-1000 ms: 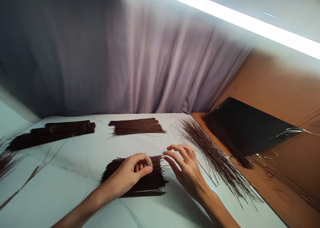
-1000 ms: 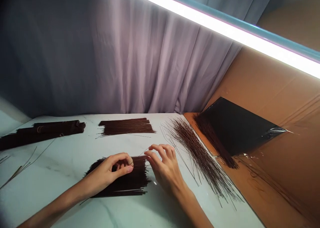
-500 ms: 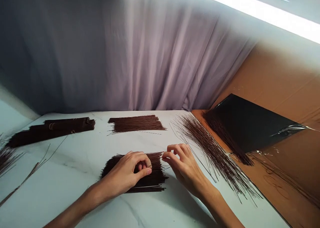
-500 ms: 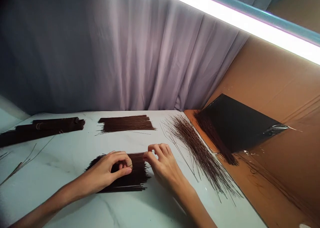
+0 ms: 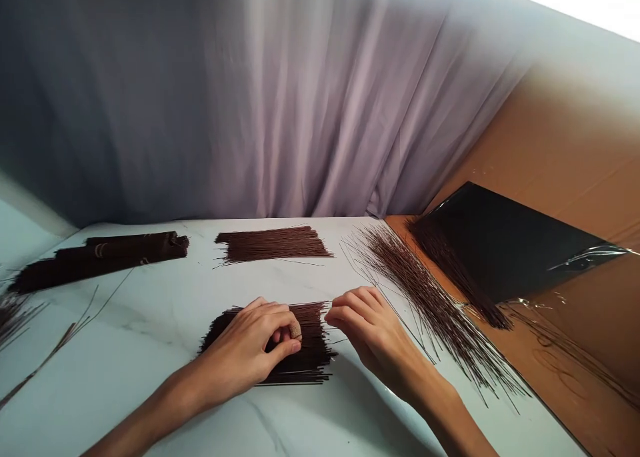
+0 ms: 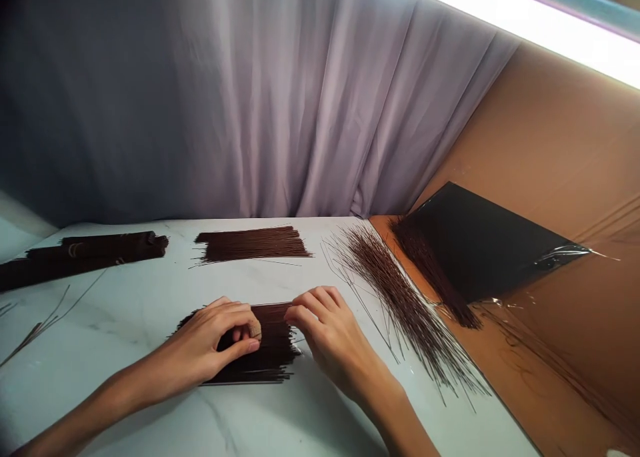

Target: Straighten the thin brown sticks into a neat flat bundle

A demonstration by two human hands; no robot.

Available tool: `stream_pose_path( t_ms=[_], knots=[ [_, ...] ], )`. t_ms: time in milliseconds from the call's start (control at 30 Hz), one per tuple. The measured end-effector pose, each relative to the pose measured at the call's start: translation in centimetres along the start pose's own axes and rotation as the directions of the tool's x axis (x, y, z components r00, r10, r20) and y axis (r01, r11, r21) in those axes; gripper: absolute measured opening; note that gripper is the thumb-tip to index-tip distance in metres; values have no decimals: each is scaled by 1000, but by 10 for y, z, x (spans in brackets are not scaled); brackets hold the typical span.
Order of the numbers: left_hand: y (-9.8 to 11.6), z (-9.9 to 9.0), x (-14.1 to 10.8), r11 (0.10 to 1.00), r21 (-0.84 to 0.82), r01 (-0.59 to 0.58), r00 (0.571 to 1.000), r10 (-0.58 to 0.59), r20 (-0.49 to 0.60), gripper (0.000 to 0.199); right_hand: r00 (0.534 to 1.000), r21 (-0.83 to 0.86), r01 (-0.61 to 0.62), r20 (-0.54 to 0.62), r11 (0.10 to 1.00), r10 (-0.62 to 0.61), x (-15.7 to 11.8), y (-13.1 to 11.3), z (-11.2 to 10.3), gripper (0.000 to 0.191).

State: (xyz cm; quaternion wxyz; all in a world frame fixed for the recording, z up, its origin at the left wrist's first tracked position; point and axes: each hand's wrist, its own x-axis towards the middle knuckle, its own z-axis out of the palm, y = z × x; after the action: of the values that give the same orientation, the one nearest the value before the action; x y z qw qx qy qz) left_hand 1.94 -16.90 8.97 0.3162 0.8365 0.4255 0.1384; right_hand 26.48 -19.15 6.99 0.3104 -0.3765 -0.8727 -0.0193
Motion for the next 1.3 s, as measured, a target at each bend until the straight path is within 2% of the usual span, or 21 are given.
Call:
stream_pose_path(
  t_ms=[133, 267, 433, 600, 700, 800, 933, 1133, 1300],
  knots=[
    [1, -1, -3, 1000, -8, -27, 999, 27, 27, 14, 997, -35, -63, 49, 997, 65, -1, 1, 5, 16],
    [2, -3, -4, 999, -22, -34, 999, 35, 41, 16, 993, -53, -29, 116, 998, 35, -2, 2, 7, 20],
    [5, -4, -3, 998, -60, 22, 999, -20, 31, 12, 994, -114, -48, 92, 992, 59, -1, 1, 9, 20],
    [2, -6, -4, 994, -98, 44, 999, -43, 12, 12, 992, -63, -93, 77, 994, 98, 1, -2, 1, 14],
    [0, -8, -4, 993, -92, 71, 997, -70, 13, 13, 993, -55, -105, 40, 993, 108, 0, 2, -4, 26],
    [-1, -10, -2, 992, -88, 87, 996, -85, 26, 15, 996, -85, -93, 4, 992, 94, -2, 6, -3, 24],
    [-1, -10, -2, 993, -105, 60, 998, -56, 42, 16, 998, -81, -57, 26, 995, 59, -4, 9, 1, 20],
    [-3, -12, -7, 983, -184, 12, 994, 9, 113, 13, 997, -14, -24, 68, 1000, 25, -4, 11, -4, 22],
    [4, -15, -11, 991, -127, -53, 986, 72, 148, 12, 986, -26, -72, 145, 997, 75, -4, 10, -4, 19]
  ],
)
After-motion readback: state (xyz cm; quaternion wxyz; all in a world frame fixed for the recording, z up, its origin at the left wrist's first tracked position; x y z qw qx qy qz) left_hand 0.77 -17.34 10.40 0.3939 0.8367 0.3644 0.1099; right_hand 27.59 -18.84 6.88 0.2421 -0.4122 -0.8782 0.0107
